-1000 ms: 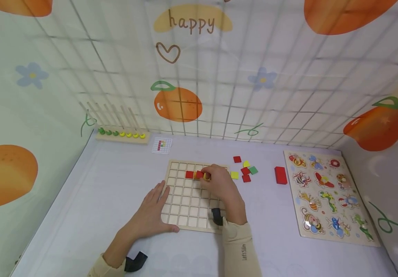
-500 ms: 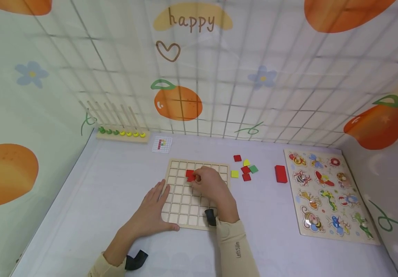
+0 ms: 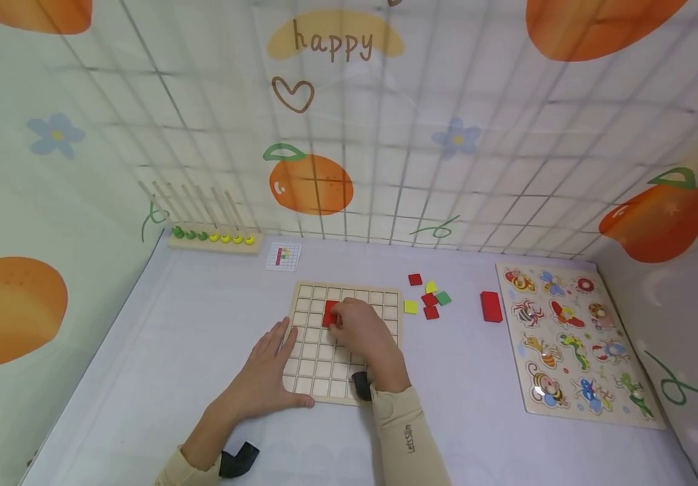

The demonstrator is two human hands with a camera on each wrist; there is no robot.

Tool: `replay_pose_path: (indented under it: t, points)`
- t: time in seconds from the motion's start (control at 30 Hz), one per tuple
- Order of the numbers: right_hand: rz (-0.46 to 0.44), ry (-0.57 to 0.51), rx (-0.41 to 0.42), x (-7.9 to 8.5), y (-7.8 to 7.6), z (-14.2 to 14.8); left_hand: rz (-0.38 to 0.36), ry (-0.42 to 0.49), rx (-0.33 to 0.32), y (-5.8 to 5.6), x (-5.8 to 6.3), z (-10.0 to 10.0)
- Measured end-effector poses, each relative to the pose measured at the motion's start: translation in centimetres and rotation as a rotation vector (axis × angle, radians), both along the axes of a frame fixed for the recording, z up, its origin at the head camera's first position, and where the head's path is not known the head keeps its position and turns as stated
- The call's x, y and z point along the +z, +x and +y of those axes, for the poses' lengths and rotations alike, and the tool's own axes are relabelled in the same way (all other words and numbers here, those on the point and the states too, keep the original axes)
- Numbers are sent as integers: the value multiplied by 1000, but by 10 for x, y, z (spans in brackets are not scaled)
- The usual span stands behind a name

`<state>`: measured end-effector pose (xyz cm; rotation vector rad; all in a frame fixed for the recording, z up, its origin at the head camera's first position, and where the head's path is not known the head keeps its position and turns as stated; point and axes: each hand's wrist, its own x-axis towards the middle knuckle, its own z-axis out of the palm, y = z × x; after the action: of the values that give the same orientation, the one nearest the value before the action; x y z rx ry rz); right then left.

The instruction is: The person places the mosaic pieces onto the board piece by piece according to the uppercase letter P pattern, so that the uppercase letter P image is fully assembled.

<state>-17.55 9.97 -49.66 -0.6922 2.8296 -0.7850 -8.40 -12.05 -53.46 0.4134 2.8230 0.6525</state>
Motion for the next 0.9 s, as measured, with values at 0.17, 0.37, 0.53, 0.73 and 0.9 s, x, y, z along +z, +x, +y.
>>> replay_pose_path:
  t: [0.17,0.37,0.53,0.73,0.9]
  points:
    - [20,27,-11,0,1,-2,1,-3,-2,0,-2,0]
    - [21,43,-9,1,1,-3,-2,-8,-6,-1,-1,0]
    - [26,52,-8,0,1,-3,-2,1,-2,-1,-1,0]
    - [-11,63,-19,1,2,-3,-1,2,-1,1,-1,1]
    - [5,58,-13,0,2,-3,7,12,2,1,2,1]
